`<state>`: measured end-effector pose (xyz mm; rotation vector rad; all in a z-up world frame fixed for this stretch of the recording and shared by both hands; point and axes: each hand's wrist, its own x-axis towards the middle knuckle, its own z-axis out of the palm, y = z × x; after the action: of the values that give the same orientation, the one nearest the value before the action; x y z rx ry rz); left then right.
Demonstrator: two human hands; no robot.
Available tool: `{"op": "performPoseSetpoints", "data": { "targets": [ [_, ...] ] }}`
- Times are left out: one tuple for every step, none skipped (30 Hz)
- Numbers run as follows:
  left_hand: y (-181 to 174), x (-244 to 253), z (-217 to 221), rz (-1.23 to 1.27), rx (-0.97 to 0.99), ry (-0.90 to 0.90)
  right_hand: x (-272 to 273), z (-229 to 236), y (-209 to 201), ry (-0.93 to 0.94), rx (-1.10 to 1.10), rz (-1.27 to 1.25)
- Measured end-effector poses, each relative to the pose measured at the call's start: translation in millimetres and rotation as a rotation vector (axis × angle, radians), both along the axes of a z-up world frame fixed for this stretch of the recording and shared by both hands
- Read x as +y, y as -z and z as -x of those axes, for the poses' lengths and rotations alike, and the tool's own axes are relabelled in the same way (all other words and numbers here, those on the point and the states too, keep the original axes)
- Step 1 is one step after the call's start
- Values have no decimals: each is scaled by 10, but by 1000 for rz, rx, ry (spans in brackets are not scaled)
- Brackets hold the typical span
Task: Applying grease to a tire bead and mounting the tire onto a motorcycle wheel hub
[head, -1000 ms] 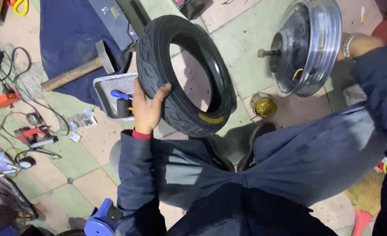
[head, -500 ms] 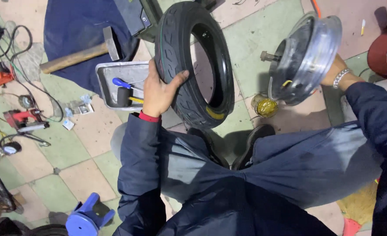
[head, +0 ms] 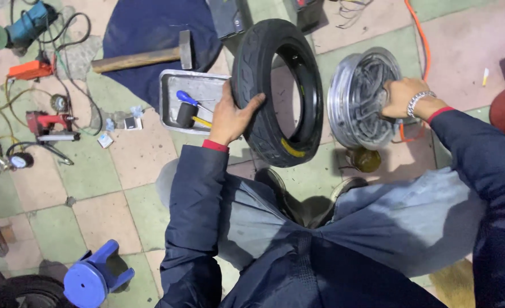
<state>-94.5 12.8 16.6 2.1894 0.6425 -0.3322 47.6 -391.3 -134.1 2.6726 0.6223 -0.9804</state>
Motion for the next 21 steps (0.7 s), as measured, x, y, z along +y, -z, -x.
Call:
{"op": "performPoseSetpoints", "data": {
  "targets": [
    [28,22,14,-3,6,6,11,7,7,-61,-8,20],
    [-7,38,6,-3,2,-5,68,11,-89,-72,-12,20],
    [-33,39,6,26,18,-11,97,53,-178,-74,-10,16],
    [-54,28,-2,54,33,-17,113,87,-263,-76,-9,12],
    [10,27,-9,56,35,-17,131,107,-302,-75,-7,13],
    [73,19,-21,22,-46,-3,142,121,-342,-99,-36,15],
    [129,21,-38,-11,-128,10,165,125,-389,-124,-66,16],
    [135,7,-51,-10,-127,10,230,149,-489,-124,-65,18],
    [141,-14,-65,-8,-159,-13,291,168,-585,-103,-62,-27],
    [146,-39,-85,-6,-190,-36,347,182,-681,-81,-60,-71],
    [146,-41,-103,-8,-187,-38,406,182,-699,-83,-58,-72],
    [145,-47,-125,0,-170,-40,460,179,-718,-94,-72,-150],
    [139,-58,-142,6,-153,-41,510,182,-736,-104,-87,-229],
    [104,-58,-151,2,-152,-42,571,176,-670,-105,-86,-232],
    [74,-58,-159,37,-163,-51,632,167,-602,-84,-96,-373],
    [44,-61,-167,71,-175,-60,691,159,-535,-61,-106,-514],
    [66,-67,-170,68,-174,-62,782,101,-466,-63,-104,-517],
    [86,-75,-173,77,-174,-78,873,45,-399,-97,-86,-566],
    [107,-78,-183,87,-175,-90,963,-9,-336,-128,-69,-614],
    [99,-68,-174,85,-174,-88,1054,-31,-398,-126,-68,-616],
    [89,-55,-147,79,-164,-112,1150,-33,-459,-157,-55,-577]
  ]
}}
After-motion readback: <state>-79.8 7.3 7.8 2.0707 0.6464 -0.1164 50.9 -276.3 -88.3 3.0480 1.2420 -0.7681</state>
